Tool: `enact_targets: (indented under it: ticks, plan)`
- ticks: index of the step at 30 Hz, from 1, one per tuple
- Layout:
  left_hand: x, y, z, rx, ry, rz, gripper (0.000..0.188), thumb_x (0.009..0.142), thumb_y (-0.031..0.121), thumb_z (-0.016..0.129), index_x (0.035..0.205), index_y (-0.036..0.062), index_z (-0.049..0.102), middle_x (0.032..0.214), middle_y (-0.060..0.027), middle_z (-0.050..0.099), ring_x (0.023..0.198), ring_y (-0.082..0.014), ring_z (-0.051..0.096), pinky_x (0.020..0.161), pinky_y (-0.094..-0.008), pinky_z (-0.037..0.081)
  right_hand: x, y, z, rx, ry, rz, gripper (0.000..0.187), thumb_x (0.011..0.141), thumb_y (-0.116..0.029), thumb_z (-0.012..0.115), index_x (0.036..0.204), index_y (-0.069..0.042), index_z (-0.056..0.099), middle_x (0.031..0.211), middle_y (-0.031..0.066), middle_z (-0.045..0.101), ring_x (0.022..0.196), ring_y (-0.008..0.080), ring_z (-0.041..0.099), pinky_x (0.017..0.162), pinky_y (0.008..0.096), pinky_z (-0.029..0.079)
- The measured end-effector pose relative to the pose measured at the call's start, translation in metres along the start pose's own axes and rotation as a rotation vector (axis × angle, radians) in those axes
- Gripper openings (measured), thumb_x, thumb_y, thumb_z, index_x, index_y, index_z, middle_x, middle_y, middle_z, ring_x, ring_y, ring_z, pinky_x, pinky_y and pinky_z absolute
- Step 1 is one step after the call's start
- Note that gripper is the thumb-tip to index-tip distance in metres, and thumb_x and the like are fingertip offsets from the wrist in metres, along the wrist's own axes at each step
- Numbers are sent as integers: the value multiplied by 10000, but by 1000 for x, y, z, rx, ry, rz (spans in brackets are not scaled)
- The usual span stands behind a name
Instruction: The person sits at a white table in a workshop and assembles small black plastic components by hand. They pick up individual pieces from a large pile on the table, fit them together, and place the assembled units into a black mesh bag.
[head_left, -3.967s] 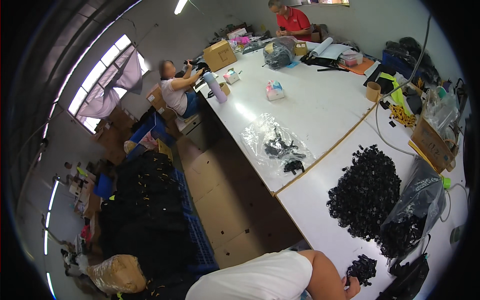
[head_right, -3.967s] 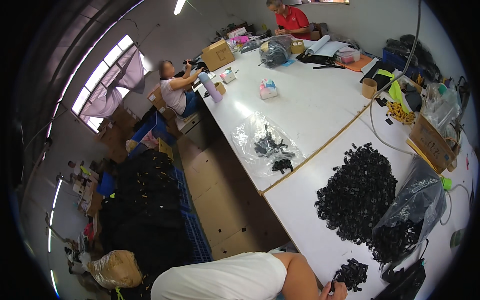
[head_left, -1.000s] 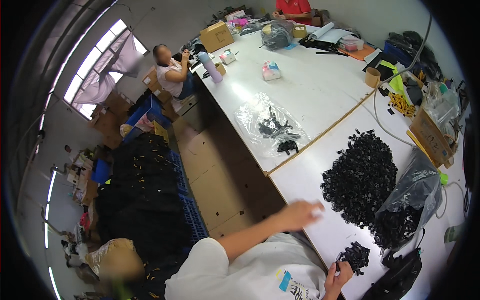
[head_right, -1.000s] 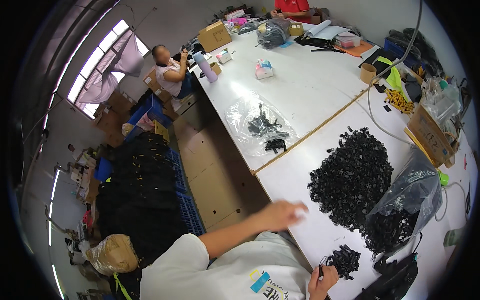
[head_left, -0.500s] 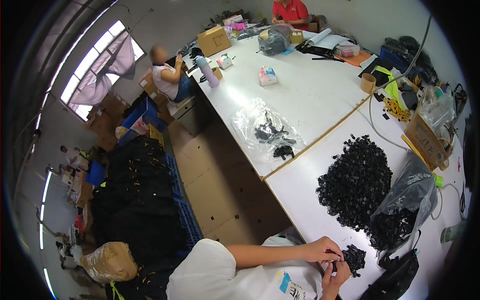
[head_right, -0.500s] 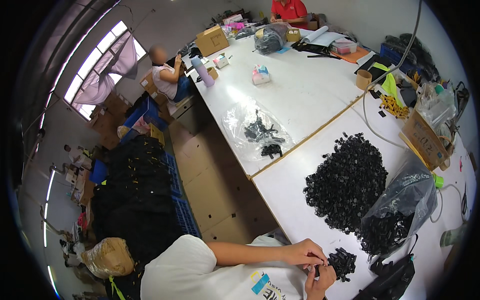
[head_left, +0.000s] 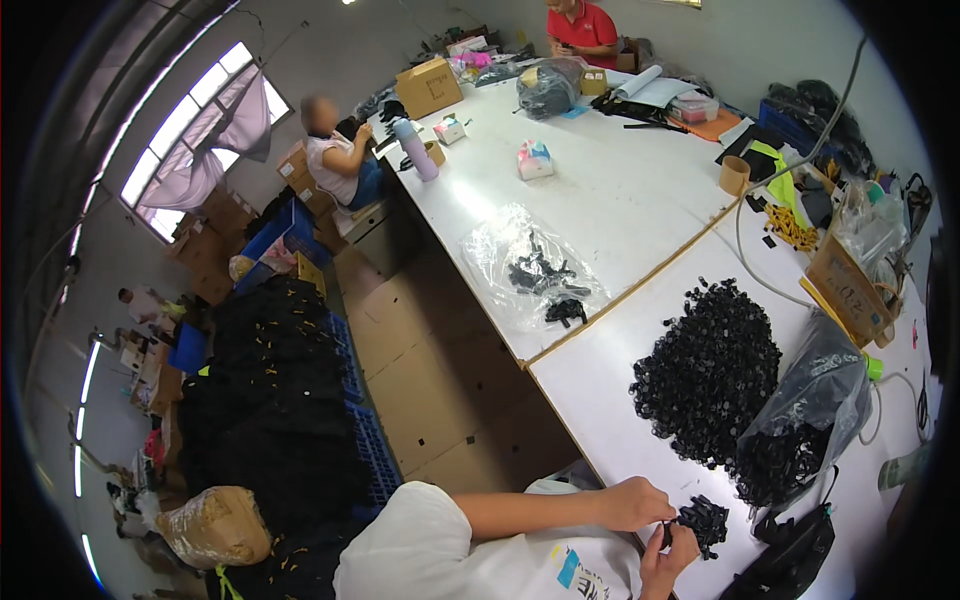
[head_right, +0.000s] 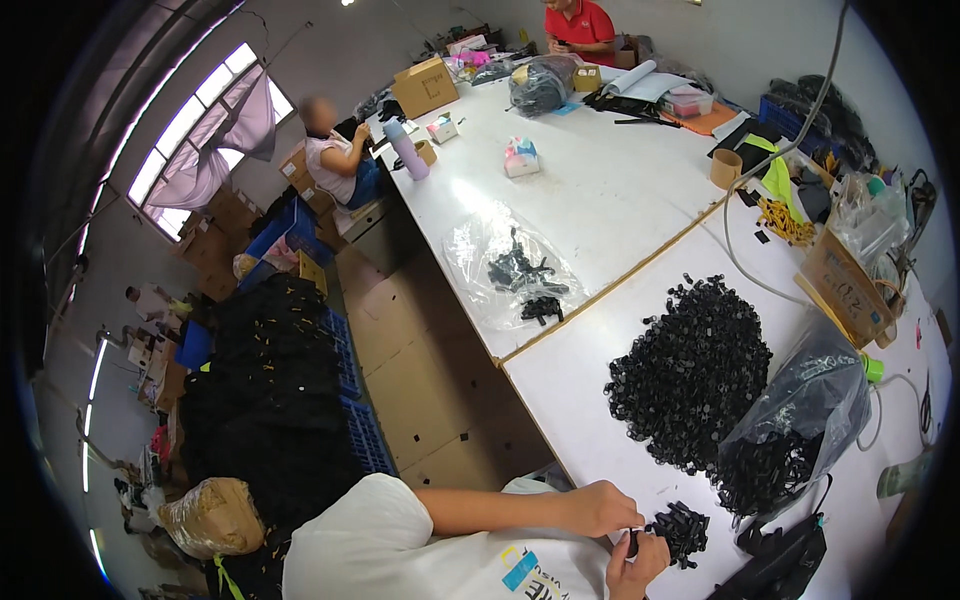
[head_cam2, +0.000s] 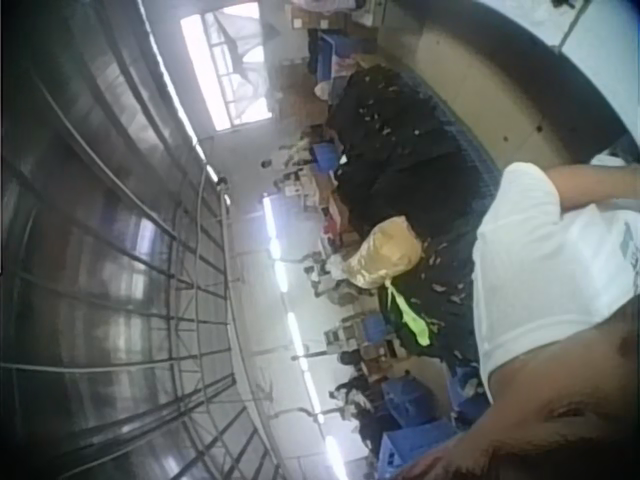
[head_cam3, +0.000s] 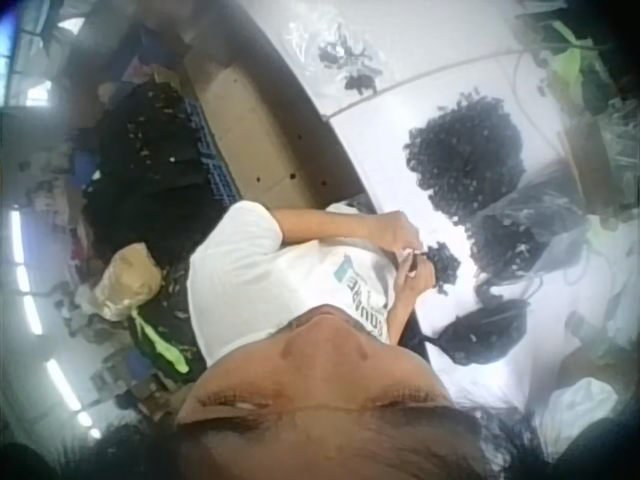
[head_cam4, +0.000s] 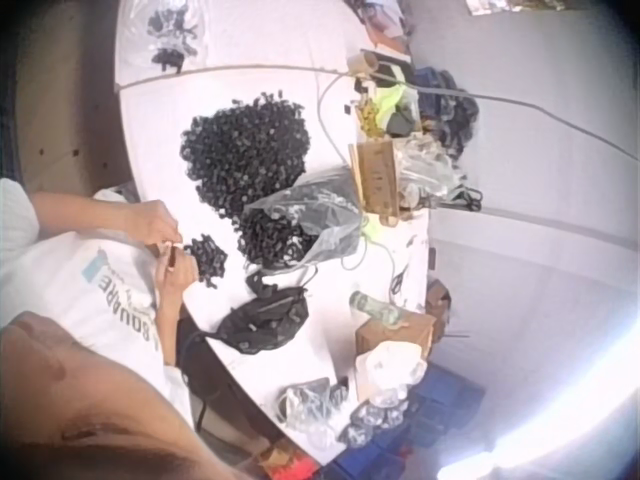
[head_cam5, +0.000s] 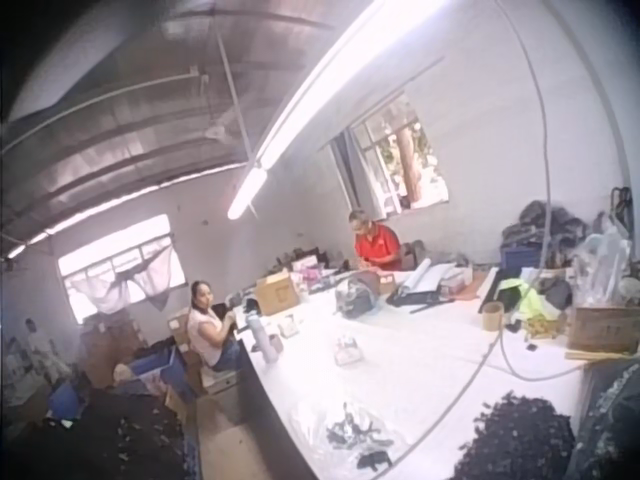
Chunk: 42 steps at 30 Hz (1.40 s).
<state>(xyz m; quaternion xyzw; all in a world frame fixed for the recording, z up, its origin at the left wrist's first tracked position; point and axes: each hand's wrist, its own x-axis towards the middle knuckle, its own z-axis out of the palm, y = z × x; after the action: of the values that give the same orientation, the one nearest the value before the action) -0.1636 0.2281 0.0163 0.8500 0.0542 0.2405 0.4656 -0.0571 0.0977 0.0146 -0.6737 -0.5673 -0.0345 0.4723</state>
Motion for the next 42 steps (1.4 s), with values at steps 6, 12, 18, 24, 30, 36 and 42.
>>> enact_targets:
  ticks: [6,12,18,24,30,36,42]
  plan:
    - [-3,0,-17,318,-281,33,72,728,79,602,754,13,593,687,-119,581,628,-294,609,578,-383,488,12,-13,-15,-44,-370,186,129,853,-127,623,838,-2,650,727,188,631,645,354,612,591,415,485]
    - [-4,-1,-11,199,-308,4,102,735,85,620,789,5,587,717,-130,576,646,-307,603,594,-388,494,10,-8,-13,-11,-373,112,119,853,-125,607,829,-14,640,702,181,610,607,363,582,564,439,462]
    - [-4,6,0,90,-133,59,145,768,93,626,869,-4,587,738,-130,569,667,-293,603,603,-375,501,1,0,-16,-92,-383,173,171,835,-167,621,785,-4,626,686,199,594,605,387,567,546,443,442]
    - [5,-12,8,241,-100,150,112,812,91,616,859,-6,585,741,-91,556,675,-222,582,605,-315,488,-2,-1,-14,-105,-298,318,186,786,-75,620,665,-24,488,586,130,484,540,333,484,502,420,296]
    - [4,7,18,-964,-89,-406,80,850,70,642,821,20,588,748,4,493,757,-105,509,660,-242,431,-1,-11,-22,-166,-186,225,233,716,-128,652,627,-10,473,553,143,462,496,342,465,477,436,290]
    - [5,14,19,-729,-50,-208,64,802,17,682,790,15,619,811,-36,539,768,-117,503,641,-248,409,-4,-9,-23,-62,-172,331,251,690,-130,673,609,-9,469,516,132,468,451,318,458,458,401,301]
    - [19,6,23,-361,248,-118,59,776,10,688,801,22,636,812,-62,544,718,-168,519,612,-275,419,7,-17,-23,-1,-167,455,208,761,-73,629,627,0,489,505,135,478,417,289,452,445,388,303]
